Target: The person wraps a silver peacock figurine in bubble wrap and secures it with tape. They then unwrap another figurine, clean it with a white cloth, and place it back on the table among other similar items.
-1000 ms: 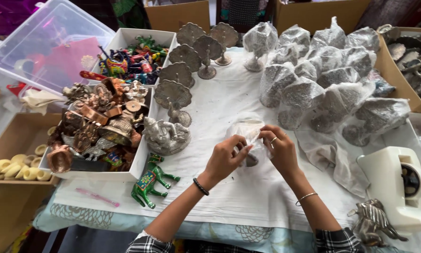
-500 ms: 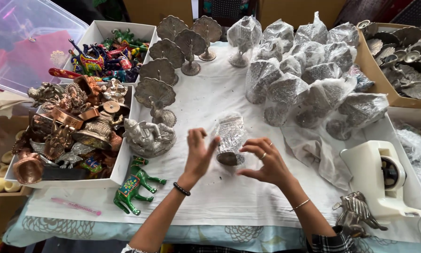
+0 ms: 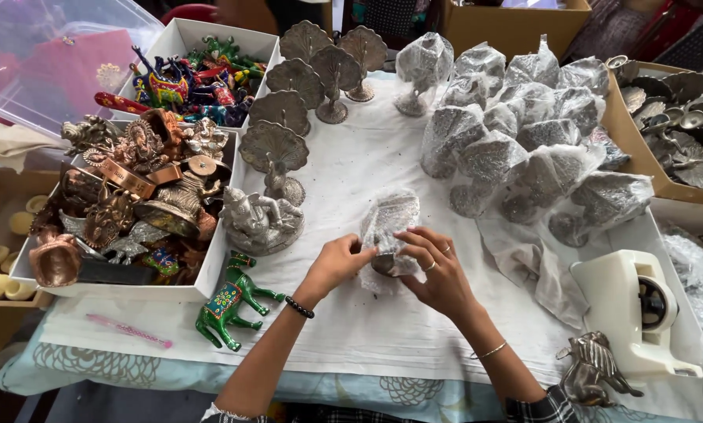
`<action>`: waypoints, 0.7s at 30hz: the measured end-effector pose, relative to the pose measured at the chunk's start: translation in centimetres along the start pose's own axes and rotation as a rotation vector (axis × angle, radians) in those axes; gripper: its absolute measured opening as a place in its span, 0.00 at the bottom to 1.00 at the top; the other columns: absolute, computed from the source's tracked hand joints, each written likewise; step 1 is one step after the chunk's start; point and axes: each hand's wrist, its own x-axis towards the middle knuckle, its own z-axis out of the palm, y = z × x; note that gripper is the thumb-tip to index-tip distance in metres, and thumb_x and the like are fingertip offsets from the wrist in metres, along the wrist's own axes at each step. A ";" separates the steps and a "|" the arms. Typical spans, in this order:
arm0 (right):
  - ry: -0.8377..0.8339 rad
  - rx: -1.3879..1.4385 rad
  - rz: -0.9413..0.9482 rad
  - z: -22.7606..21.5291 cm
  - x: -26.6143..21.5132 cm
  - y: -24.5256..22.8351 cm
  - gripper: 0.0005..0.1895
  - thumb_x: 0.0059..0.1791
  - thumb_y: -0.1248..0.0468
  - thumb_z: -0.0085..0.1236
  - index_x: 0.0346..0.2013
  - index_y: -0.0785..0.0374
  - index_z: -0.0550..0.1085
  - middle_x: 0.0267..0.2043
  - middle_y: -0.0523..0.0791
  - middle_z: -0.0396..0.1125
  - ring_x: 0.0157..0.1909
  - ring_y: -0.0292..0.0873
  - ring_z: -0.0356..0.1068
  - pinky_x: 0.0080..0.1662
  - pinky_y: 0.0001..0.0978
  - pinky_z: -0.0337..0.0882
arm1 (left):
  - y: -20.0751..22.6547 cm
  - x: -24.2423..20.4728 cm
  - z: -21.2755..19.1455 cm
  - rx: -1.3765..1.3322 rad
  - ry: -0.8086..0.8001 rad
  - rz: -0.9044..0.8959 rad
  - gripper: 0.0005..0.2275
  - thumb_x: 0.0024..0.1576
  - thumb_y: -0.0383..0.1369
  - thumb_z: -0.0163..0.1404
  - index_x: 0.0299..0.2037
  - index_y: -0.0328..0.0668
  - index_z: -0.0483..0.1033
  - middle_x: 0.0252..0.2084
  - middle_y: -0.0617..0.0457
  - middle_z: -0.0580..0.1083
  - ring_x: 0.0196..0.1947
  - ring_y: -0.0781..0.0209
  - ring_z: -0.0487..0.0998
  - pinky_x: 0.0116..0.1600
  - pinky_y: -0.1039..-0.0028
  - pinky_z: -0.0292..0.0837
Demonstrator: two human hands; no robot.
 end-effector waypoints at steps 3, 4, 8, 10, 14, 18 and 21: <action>-0.061 0.012 0.056 0.2 0.7 -0.3 0.32 0.42 0.55 0.70 0.58 0.59 0.71 0.61 0.44 0.69 0.65 0.52 0.63 0.63 0.48 0.61 | 1.0 -0.7 -0.8 -0.035 -0.105 -0.126 0.18 0.56 0.46 0.54 0.35 0.35 0.78 0.25 0.54 0.76 0.24 0.68 0.78 0.31 0.75 0.76; -0.064 0.015 0.056 0.2 1.0 -0.6 0.32 0.42 0.55 0.70 0.58 0.59 0.71 0.61 0.44 0.69 0.65 0.52 0.63 0.63 0.48 0.61 | 0.7 -0.7 -0.8 -0.037 -0.104 -0.129 0.18 0.56 0.46 0.54 0.35 0.35 0.78 0.25 0.54 0.76 0.24 0.68 0.78 0.31 0.75 0.76; -0.079 -0.026 0.076 -0.7 3.2 -2.1 0.34 0.41 0.54 0.69 0.61 0.57 0.71 0.57 0.46 0.69 0.61 0.52 0.63 0.62 0.47 0.61 | 0.9 -0.6 -1.3 -0.041 -0.084 -0.085 0.16 0.56 0.42 0.52 0.30 0.31 0.77 0.23 0.54 0.74 0.23 0.68 0.75 0.31 0.74 0.74; -0.107 -0.056 0.080 -0.9 3.5 -2.5 0.33 0.41 0.55 0.69 0.60 0.56 0.72 0.55 0.46 0.69 0.60 0.52 0.64 0.61 0.47 0.62 | 0.9 -0.7 -1.2 -0.016 -0.083 -0.075 0.16 0.56 0.42 0.51 0.29 0.32 0.76 0.22 0.54 0.73 0.23 0.68 0.75 0.31 0.74 0.74; -0.095 -0.132 0.085 0.6 1.3 -0.6 0.22 0.41 0.60 0.69 0.50 0.56 0.77 0.48 0.44 0.70 0.54 0.49 0.66 0.57 0.45 0.65 | 0.9 -0.8 -0.7 -0.064 -0.112 0.038 0.15 0.57 0.41 0.50 0.29 0.33 0.75 0.22 0.55 0.72 0.23 0.70 0.73 0.30 0.75 0.72; -0.011 -0.117 0.118 1.0 -0.5 0.6 0.11 0.42 0.65 0.69 0.38 0.56 0.81 0.40 0.40 0.72 0.47 0.45 0.69 0.52 0.39 0.70 | 2.2 -1.6 -0.4 -0.078 -0.083 0.111 0.14 0.57 0.40 0.51 0.28 0.34 0.75 0.20 0.56 0.72 0.22 0.70 0.72 0.30 0.76 0.70; 0.043 -0.061 0.159 1.0 -0.9 0.7 0.10 0.42 0.67 0.69 0.37 0.57 0.81 0.39 0.40 0.72 0.44 0.44 0.70 0.48 0.37 0.72 | 2.1 -1.3 -0.2 -0.176 -0.037 0.186 0.14 0.58 0.38 0.51 0.27 0.33 0.73 0.20 0.57 0.70 0.23 0.71 0.73 0.29 0.76 0.70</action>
